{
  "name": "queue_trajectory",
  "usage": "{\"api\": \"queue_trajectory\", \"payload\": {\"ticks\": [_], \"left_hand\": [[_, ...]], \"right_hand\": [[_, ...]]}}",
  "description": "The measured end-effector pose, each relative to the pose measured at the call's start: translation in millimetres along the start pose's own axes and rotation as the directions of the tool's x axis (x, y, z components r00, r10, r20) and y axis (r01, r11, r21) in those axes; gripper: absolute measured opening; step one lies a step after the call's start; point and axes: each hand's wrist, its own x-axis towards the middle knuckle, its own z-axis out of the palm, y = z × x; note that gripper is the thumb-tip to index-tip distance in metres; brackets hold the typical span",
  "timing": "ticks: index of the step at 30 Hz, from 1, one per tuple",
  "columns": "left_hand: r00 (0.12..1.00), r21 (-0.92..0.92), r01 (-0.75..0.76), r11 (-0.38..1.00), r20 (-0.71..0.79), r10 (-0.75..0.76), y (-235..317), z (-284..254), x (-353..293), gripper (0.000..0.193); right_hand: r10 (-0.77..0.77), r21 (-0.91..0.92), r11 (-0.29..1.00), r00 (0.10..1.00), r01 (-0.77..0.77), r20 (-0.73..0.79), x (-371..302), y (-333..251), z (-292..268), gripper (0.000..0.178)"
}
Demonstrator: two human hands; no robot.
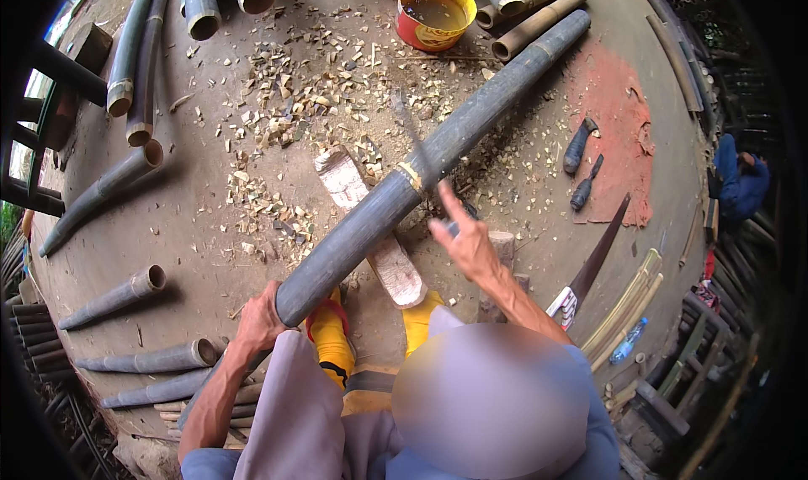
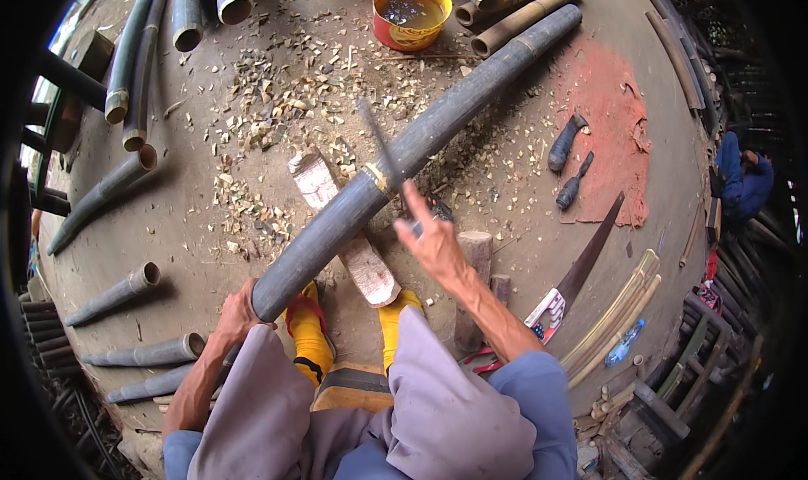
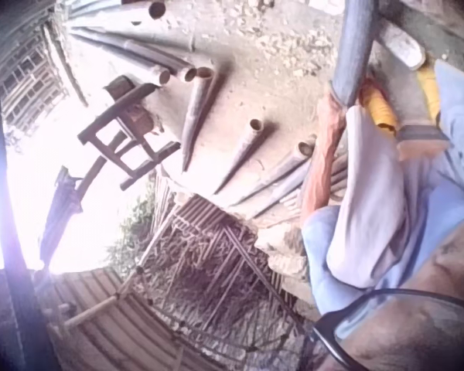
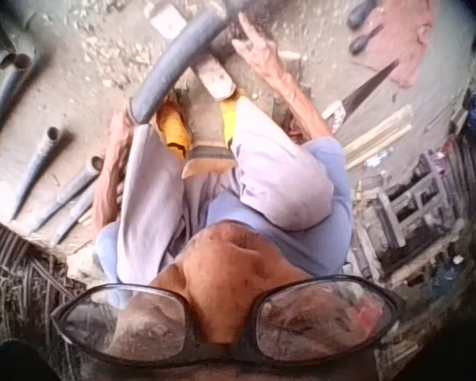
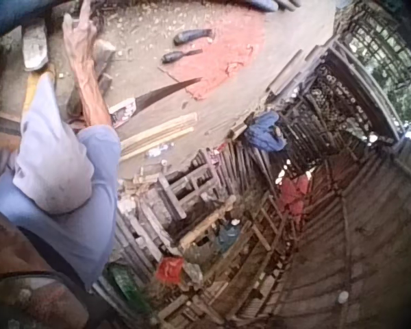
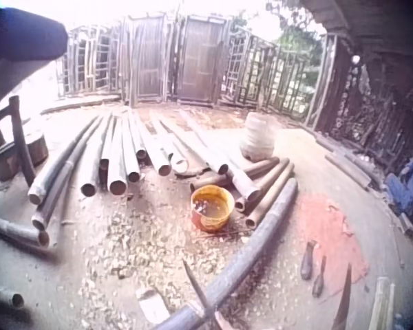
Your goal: The person shaves the surface of a bamboo pole with a knife and cuts a section off using a hand saw while sitting on the ground.
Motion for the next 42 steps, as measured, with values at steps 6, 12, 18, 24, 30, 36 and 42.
{"api": "queue_trajectory", "payload": {"ticks": [6, 12, 18, 24, 30, 36, 42], "left_hand": [[0.989, -0.067, 0.051, 0.996, 0.143, -0.041, 5.3, -9.3, 9.5, 0.068], [0.979, -0.207, -0.041, 0.978, 0.186, 0.08, -31.6, 3.3, 18.9, 0.08], [0.963, -0.322, -0.055, 0.945, 0.234, 0.136, -46.1, 1.5, 28.5, 0.091], [0.974, -0.22, -0.09, 0.971, 0.184, 0.131, -26.2, 2.1, 23.1, 0.093], [0.968, -0.134, -0.244, 0.961, -0.098, 0.232, 38.4, 14.1, 42.5, 0.094], [0.972, 0.054, -0.213, 0.976, -0.087, 0.217, 26.9, 2.1, 15.1, 0.086], [0.951, 0.25, -0.064, 0.966, -0.277, 0.135, -57.7, -12.7, -86.8, 0.088]], "right_hand": [[0.047, -0.097, 0.994, 0.999, -0.045, 0.015, -0.5, 17.8, -10.7, 0.065], [-0.177, -0.242, 0.948, 0.975, 0.205, 0.132, -14.1, -1.5, -8.2, 0.064], [-0.162, -0.12, 0.978, 0.985, 0.169, 0.065, -5.2, -1.4, -6.6, 0.06], [0.441, 0.105, 0.896, 0.844, -0.43, -0.305, 1.0, 50.9, -55.2, 0.065], [0.689, 0.253, 0.704, 0.554, -0.664, -0.467, -92.6, 53.8, -73.1, 0.067], [0.735, 0.41, 0.678, 0.554, -0.611, -0.39, -114.9, 30.4, -53.7, 0.067], [0.636, 0.367, 0.77, 0.68, -0.522, -0.366, -94.0, 23.5, -44.5, 0.066]]}}
